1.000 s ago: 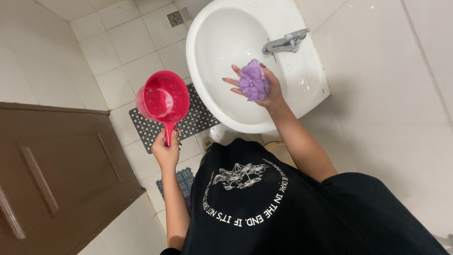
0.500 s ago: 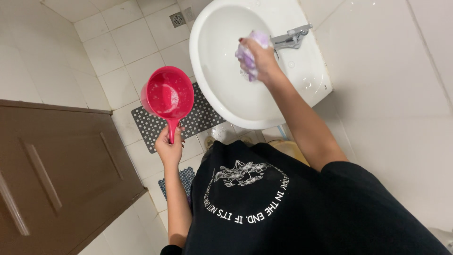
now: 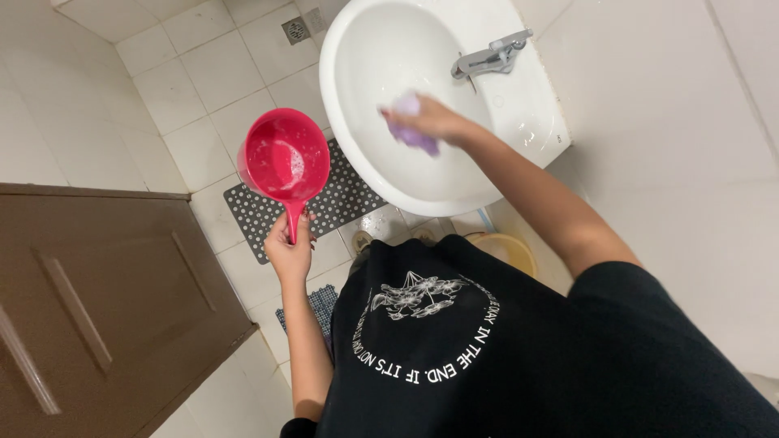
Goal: Scrubbing and cleaning a bathroom sink using a rag and soapy water.
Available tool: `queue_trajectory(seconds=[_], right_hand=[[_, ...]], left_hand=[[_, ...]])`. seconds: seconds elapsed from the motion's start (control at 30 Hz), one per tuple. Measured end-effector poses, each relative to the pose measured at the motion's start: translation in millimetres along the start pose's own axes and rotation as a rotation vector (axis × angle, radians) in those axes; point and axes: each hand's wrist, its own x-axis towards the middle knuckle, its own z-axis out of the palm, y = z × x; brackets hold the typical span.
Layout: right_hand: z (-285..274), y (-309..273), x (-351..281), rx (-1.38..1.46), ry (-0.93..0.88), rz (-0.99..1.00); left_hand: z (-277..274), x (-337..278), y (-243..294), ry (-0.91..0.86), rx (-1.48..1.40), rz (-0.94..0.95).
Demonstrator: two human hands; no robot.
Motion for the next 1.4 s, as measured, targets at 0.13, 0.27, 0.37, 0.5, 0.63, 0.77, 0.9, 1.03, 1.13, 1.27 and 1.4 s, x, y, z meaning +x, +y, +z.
queue_trajectory(seconds=[0.13, 0.27, 0.37, 0.5, 0.63, 0.77, 0.9, 1.03, 1.13, 1.27, 1.4], right_hand=[[-15, 61, -27, -0.396, -0.231, 0.324], [-49, 153, 6, -1.278, -0.203, -0.104], [-8, 165, 16, -1.254, -0.033, -0.128], [82, 129, 24, -0.68, -0.209, 0.052], [97, 107, 40, 0.09, -0.274, 0.023], [69, 85, 12, -0.334, -0.258, -0.124], [-16, 55, -30, -1.294, -0.566, 0.085], [-49, 111, 45, -1.597, -0.257, 0.108], [-52, 127, 110, -1.92, 0.006, -0.158], [13, 117, 182, -0.731, 0.41, -0.459], [114, 106, 155, -0.112, 0.337, -0.402]], left_hand=[[-6, -1, -5, 0.018, 0.02, -0.009], [-7, -3, -12, 0.052, 0.008, -0.038], [-11, -7, -17, 0.074, 0.001, -0.055], [-14, -11, -14, 0.112, -0.011, -0.057], [-24, -13, -10, 0.146, 0.011, -0.039], [-27, -14, -14, 0.172, 0.025, -0.098], [-33, -8, -6, 0.176, 0.032, -0.031], [-36, -11, 12, 0.195, 0.086, -0.053], [-45, -19, 18, 0.191, 0.042, -0.008], [-48, -37, 19, 0.219, 0.092, -0.071], [-53, -57, 21, 0.27, 0.161, -0.126]])
